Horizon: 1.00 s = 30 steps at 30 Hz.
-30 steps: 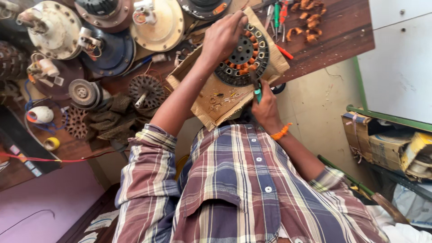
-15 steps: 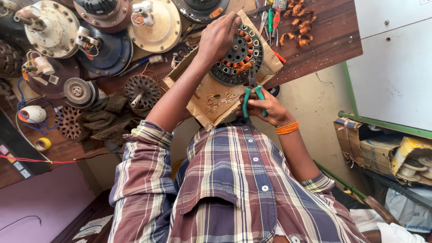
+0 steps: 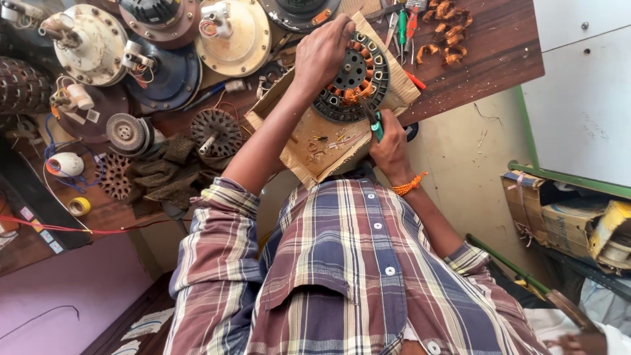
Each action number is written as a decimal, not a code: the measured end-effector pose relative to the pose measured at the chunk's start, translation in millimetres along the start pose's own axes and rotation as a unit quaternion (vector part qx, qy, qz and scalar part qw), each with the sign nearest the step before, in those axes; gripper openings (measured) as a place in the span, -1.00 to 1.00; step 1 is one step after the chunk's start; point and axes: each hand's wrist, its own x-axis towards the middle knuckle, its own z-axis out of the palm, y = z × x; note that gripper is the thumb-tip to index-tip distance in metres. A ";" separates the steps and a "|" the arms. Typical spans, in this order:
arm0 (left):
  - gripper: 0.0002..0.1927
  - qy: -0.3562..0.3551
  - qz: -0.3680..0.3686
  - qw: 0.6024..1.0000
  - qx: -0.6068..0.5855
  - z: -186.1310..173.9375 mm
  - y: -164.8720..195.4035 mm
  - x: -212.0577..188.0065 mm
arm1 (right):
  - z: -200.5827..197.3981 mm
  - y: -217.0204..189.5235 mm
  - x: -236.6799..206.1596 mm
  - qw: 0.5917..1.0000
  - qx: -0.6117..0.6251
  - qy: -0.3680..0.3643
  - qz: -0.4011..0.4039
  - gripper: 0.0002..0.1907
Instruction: The person trims copper wire ends on a motor stator using pliers, then fits a wound stator over a rotor shaft and presses it into place by hand. They pick up a metal fan cover, fit it onto the assembly, and finish by fitting a small bearing part onto the shaft.
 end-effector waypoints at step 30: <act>0.39 -0.294 0.232 0.905 0.203 -74.0 13.5 13.3 | -105.5 99.2 124.4 0.955 -0.073 -0.119 0.262 -0.20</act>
